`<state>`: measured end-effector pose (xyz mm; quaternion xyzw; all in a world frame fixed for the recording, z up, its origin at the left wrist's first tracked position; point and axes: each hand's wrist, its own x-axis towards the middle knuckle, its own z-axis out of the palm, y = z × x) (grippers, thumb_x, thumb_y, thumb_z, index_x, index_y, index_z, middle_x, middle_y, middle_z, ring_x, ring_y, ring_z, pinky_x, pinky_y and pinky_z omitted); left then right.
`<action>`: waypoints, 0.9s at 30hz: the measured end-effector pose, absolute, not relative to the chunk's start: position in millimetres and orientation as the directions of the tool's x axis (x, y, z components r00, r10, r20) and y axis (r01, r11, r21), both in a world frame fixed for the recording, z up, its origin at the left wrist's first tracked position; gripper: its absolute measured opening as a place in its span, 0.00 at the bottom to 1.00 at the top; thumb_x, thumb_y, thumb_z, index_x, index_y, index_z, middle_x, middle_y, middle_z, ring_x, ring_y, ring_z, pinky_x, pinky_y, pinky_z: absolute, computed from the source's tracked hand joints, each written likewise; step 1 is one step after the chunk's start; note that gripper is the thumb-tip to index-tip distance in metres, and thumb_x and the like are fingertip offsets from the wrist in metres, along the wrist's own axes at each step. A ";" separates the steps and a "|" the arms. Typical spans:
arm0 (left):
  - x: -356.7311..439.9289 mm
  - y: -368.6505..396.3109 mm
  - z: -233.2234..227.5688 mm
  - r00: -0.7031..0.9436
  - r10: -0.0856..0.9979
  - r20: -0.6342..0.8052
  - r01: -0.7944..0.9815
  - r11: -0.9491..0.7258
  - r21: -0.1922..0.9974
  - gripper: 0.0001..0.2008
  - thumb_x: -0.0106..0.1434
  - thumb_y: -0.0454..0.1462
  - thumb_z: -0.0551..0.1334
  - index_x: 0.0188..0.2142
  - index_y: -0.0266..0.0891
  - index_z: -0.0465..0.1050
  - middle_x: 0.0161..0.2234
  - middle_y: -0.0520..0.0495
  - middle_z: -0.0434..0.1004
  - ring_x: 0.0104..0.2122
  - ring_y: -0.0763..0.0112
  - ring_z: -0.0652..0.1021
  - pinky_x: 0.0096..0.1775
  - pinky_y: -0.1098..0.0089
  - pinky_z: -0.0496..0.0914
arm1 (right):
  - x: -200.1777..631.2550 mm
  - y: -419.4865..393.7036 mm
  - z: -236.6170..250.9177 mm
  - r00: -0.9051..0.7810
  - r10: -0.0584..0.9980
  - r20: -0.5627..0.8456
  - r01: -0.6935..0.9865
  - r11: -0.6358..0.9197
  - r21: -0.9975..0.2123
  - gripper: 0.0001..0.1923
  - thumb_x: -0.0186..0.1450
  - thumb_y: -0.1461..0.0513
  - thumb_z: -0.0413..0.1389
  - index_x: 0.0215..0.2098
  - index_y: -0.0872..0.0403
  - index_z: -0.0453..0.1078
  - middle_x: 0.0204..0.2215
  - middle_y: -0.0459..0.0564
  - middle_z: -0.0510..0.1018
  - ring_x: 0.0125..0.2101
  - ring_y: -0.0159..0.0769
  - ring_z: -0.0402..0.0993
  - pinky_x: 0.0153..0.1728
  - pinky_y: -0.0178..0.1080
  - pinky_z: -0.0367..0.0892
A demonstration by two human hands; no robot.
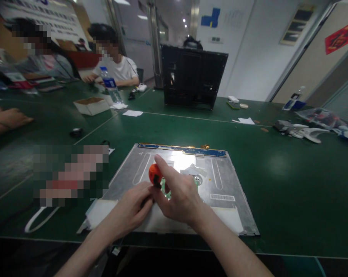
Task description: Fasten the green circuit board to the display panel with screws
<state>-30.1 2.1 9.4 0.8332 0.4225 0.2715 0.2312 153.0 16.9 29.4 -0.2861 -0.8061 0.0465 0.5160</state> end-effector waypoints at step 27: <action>-30.7 2.5 10.4 0.490 0.831 0.262 0.577 -0.535 0.617 0.11 0.60 0.27 0.51 0.34 0.40 0.69 0.33 0.47 0.75 0.34 0.64 0.75 0.37 0.67 0.68 | 157.7 21.0 33.5 -0.281 0.527 0.802 0.356 0.833 -0.423 0.31 0.67 0.63 0.58 0.64 0.48 0.53 0.39 0.48 0.76 0.23 0.27 0.69 0.19 0.31 0.68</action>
